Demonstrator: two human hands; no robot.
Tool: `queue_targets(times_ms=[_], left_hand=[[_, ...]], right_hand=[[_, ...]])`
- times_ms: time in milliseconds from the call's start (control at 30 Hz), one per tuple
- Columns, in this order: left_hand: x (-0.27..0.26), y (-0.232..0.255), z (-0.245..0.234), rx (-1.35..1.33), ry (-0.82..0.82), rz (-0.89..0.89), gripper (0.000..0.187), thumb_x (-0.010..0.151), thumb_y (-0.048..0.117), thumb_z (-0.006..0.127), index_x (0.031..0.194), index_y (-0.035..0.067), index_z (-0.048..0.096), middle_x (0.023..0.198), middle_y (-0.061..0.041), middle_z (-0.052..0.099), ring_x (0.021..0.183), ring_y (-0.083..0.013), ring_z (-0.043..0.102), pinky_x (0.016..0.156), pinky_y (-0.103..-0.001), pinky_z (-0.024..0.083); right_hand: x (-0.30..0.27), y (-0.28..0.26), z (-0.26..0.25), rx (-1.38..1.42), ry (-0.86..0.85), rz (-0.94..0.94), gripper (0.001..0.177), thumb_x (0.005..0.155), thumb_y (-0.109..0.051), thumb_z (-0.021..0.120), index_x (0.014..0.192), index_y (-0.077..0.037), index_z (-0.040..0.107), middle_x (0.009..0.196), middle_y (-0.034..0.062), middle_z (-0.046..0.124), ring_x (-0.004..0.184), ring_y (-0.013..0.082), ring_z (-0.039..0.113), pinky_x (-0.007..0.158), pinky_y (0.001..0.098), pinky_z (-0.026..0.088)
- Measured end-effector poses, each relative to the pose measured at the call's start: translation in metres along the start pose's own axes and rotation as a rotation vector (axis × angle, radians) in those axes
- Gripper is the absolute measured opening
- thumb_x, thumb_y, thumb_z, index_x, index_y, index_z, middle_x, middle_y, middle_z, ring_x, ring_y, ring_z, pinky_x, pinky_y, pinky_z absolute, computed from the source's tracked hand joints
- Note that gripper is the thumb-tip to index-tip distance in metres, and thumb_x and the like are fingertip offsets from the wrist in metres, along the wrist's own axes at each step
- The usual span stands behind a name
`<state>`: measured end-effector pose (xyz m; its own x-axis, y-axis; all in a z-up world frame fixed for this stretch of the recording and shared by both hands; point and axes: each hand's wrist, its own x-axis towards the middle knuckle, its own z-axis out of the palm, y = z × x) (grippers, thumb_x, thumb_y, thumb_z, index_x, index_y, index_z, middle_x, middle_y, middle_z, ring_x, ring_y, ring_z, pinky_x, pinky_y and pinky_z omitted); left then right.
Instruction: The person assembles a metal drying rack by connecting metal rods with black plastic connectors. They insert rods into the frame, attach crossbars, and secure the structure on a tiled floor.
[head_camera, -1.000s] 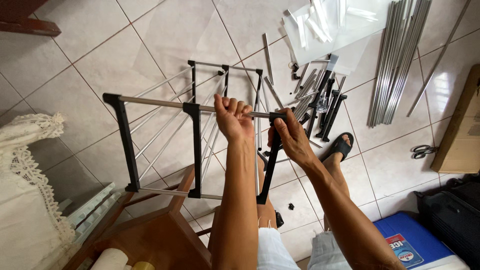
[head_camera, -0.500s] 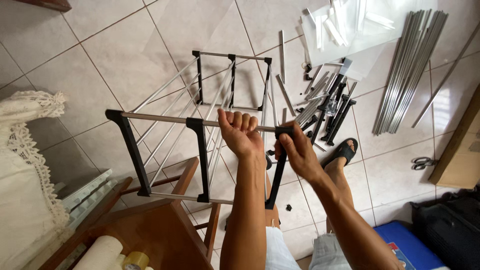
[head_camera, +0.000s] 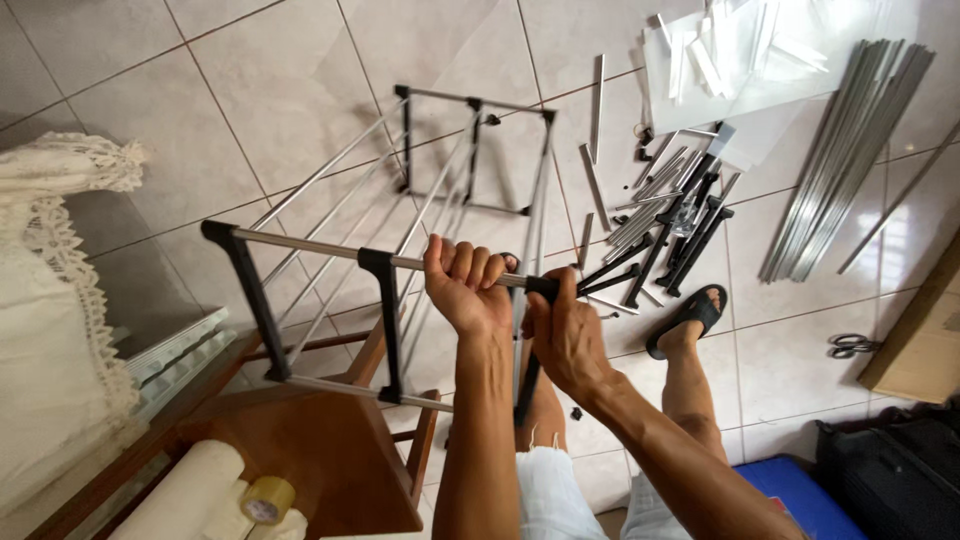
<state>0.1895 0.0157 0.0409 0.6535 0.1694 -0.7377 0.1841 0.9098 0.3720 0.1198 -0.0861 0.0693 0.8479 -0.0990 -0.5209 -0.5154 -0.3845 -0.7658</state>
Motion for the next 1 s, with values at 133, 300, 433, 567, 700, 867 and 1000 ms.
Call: queue_targets(times_ms=[133,300,433,567,700,867,1000], left_hand=[[0.011,-0.002,-0.014,0.019,0.010,0.032,0.044,0.099,0.028,0.049,0.062,0.019,0.028,0.050,0.007,0.019,0.042,-0.0071,0.013,0.041,-0.025,0.016],[0.007,0.008,-0.017,-0.007,0.141,0.117,0.031,0.099,0.032,0.047,0.074,0.016,0.040,0.054,0.006,0.027,0.045,-0.0079,0.019,0.044,-0.025,0.020],[-0.005,0.048,-0.022,0.051,0.173,0.249,0.019,0.099,0.029,0.045,0.090,0.013,0.048,0.060,0.006,0.035,0.048,-0.0067,0.023,0.042,-0.022,0.023],[-0.032,0.119,-0.033,-0.028,-0.009,0.221,0.019,0.102,0.024,0.044,0.102,0.008,0.054,0.065,0.005,0.040,0.051,-0.0050,0.025,0.044,-0.019,0.027],[-0.093,0.151,-0.034,-0.004,-0.072,0.138,0.027,0.102,0.025,0.044,0.118,0.006,0.054,0.068,0.003,0.040,0.055,-0.0060,0.029,0.047,-0.019,0.028],[-0.162,0.166,-0.030,-0.022,-0.199,0.166,0.033,0.101,0.025,0.046,0.124,0.003,0.056,0.068,0.003,0.038,0.054,-0.0063,0.027,0.045,-0.019,0.027],[-0.224,0.162,-0.041,0.031,-0.229,0.192,0.028,0.098,0.014,0.053,0.122,0.001,0.053,0.076,-0.001,0.049,0.059,-0.0087,0.040,0.052,-0.023,0.039]], right_hand=[[0.004,0.011,0.015,0.049,-0.013,-0.007,0.021,0.098,-0.016,0.045,0.106,0.002,0.037,0.058,0.0112,0.064,0.048,0.0287,0.064,0.045,0.0382,0.050],[0.002,0.006,0.034,0.085,-0.049,0.025,0.022,0.097,-0.017,0.046,0.111,0.001,0.044,0.073,0.0182,0.066,0.060,0.0311,0.064,0.056,0.0403,0.051],[-0.004,-0.007,0.033,0.375,-0.235,-0.072,0.036,0.100,-0.021,0.036,0.128,-0.002,0.050,0.095,0.0181,0.069,0.085,0.0283,0.064,0.078,0.0358,0.050],[0.003,-0.029,0.014,-0.059,0.020,-0.370,0.038,0.097,-0.024,0.051,0.132,-0.009,0.053,0.115,0.0148,0.067,0.093,0.0245,0.064,0.083,0.0312,0.049],[0.013,-0.065,0.002,-0.433,0.011,-1.047,0.044,0.088,-0.032,0.059,0.123,-0.007,0.056,0.118,0.0214,0.064,0.107,0.0349,0.060,0.092,0.0428,0.042],[-0.020,-0.078,-0.018,-0.323,-0.446,-1.152,0.023,0.092,-0.029,0.060,0.102,-0.010,0.066,0.084,0.0073,0.069,0.079,0.0254,0.065,0.077,0.0412,0.052],[-0.076,-0.077,-0.044,-0.280,-0.473,-1.182,0.022,0.093,-0.023,0.059,0.106,-0.006,0.066,0.081,0.0088,0.066,0.068,0.0226,0.064,0.057,0.0354,0.052]])
